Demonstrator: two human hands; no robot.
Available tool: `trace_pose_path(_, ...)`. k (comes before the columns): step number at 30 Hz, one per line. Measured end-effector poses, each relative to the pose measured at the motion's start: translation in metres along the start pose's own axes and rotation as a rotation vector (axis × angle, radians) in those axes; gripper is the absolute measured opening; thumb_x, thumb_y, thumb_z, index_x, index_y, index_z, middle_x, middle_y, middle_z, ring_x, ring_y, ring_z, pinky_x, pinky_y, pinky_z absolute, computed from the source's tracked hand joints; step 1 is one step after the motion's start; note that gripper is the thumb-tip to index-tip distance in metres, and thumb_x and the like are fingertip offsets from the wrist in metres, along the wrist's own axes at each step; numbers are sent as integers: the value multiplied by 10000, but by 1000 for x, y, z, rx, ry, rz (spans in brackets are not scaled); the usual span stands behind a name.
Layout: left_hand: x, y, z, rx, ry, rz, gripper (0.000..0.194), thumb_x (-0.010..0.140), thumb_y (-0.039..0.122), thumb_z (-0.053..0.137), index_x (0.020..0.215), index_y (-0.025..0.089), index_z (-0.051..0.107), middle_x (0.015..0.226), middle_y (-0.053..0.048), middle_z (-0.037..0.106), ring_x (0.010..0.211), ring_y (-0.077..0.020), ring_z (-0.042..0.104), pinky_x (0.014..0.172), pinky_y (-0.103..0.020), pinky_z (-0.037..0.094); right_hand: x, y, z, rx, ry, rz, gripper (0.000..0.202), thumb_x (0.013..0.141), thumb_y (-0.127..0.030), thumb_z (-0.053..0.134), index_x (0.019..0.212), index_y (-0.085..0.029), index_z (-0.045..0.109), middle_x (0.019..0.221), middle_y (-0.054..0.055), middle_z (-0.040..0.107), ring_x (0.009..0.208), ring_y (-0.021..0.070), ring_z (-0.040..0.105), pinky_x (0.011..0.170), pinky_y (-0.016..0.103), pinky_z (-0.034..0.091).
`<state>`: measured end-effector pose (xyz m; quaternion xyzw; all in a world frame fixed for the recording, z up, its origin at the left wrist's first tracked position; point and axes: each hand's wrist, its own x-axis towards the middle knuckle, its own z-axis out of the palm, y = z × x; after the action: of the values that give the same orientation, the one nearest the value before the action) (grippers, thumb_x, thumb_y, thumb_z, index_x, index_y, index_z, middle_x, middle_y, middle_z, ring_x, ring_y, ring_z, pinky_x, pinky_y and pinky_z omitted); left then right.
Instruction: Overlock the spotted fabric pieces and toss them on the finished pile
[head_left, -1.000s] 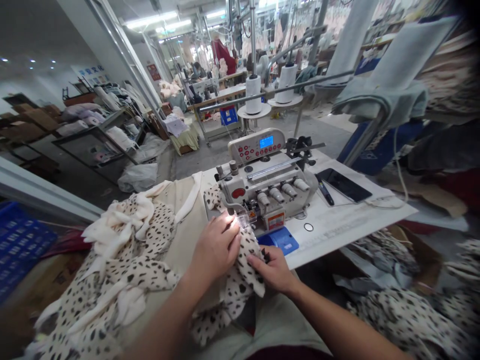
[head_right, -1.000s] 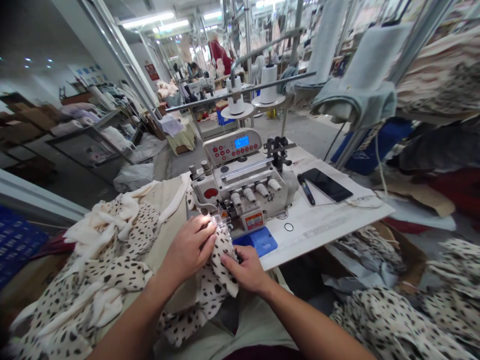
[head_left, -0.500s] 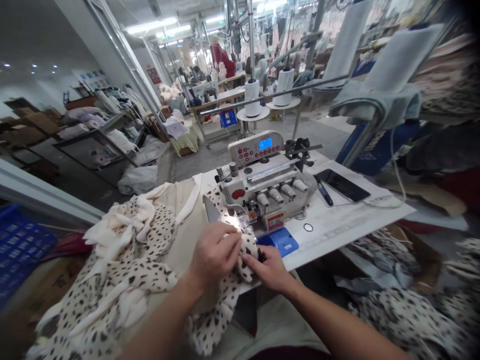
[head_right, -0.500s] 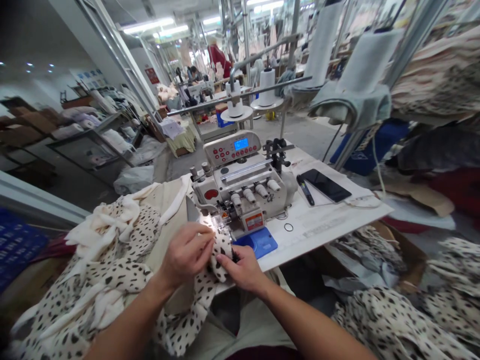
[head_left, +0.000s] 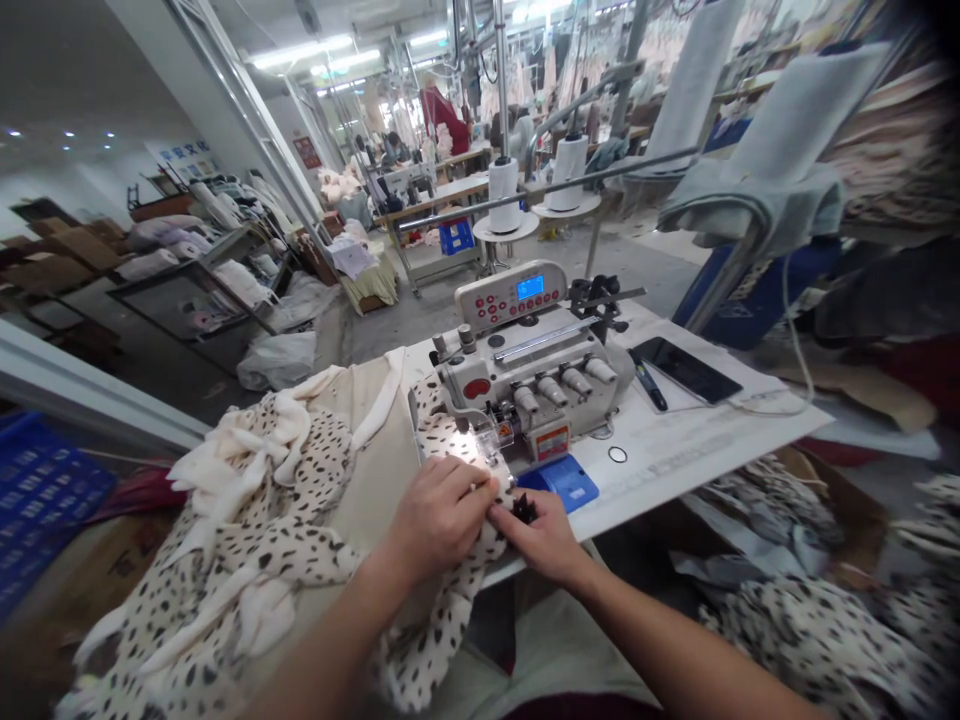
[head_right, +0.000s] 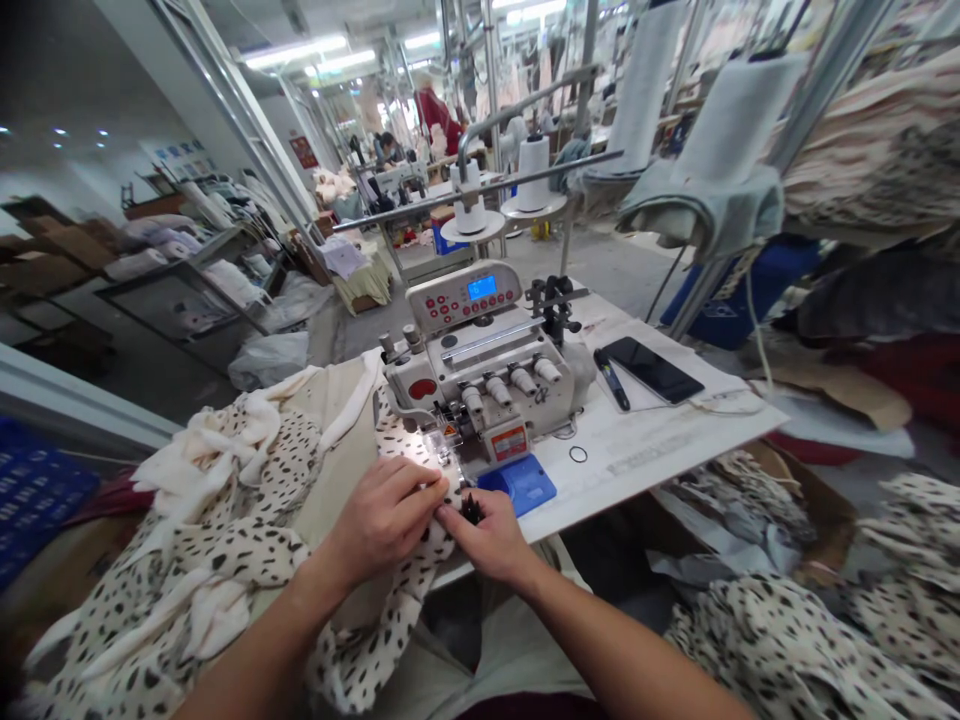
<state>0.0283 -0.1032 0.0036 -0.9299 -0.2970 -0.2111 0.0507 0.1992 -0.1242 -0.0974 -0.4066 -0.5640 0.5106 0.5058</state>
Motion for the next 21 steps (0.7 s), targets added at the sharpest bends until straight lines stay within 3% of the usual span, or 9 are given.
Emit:
trace_pose_path(14,6,4,0,10,-39,-34,200,958,189,504,1076,164,664,876,-77,650,850,-202,588,772,-371,463,-2,3,-3,161,51,85,400,807,-552,701,722,-165,651,500,-21,547,438,111,483,448,239,422)
trace_pose_path(21,7,5,1,11,-43,-59,199,963,215,506,1063,167,671,877,-81,632,848,-206,567,766,-368,457,-2,4,-3,164,66,60,382,775,-526,743,716,-154,682,573,2,606,508,120,511,504,247,447)
